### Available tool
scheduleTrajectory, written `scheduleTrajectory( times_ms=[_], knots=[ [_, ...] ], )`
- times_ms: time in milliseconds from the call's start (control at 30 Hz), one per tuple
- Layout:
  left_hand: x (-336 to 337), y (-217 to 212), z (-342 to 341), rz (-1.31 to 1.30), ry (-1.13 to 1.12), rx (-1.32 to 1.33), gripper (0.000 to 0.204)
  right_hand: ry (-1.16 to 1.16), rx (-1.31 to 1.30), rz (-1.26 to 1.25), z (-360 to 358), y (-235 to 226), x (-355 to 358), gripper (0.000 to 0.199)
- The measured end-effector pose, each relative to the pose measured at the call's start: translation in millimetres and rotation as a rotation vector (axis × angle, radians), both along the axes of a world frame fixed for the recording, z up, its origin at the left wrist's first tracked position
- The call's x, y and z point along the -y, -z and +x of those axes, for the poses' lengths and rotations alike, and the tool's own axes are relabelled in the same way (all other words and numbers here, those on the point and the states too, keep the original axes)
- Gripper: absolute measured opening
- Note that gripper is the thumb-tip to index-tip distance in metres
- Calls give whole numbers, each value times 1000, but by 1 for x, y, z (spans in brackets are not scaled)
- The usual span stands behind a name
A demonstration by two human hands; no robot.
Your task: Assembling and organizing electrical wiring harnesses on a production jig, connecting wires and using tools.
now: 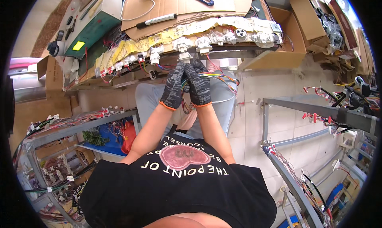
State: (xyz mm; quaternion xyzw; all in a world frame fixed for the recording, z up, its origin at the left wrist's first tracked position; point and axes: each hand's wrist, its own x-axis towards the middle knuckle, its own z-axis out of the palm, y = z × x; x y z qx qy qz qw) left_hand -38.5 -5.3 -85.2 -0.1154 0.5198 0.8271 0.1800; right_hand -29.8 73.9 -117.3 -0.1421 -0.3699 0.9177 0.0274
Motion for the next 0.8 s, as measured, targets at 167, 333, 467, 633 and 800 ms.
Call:
scheduleTrajectory(
  times_ms=[167, 333, 467, 633, 800],
  knots=[
    [-2, 2, -7, 29, -90, 7, 26, 71, -46, 156, -2, -9, 4, 34],
    [-15, -31, -21, 166, -166, 129, 28, 81, 18, 338, -12, -20, 3, 29],
    [17, 30, -33, -244, -62, -228, 29, -18, -71, -969, 15, -4, -38, 45],
    [29, 43, -49, -685, 146, -535, 41, 601, 11, -1312, 60, 74, -111, 28],
    [32, -15, -52, -1443, 495, -586, 35, 422, -117, -1060, 70, 80, -108, 9]
  ],
)
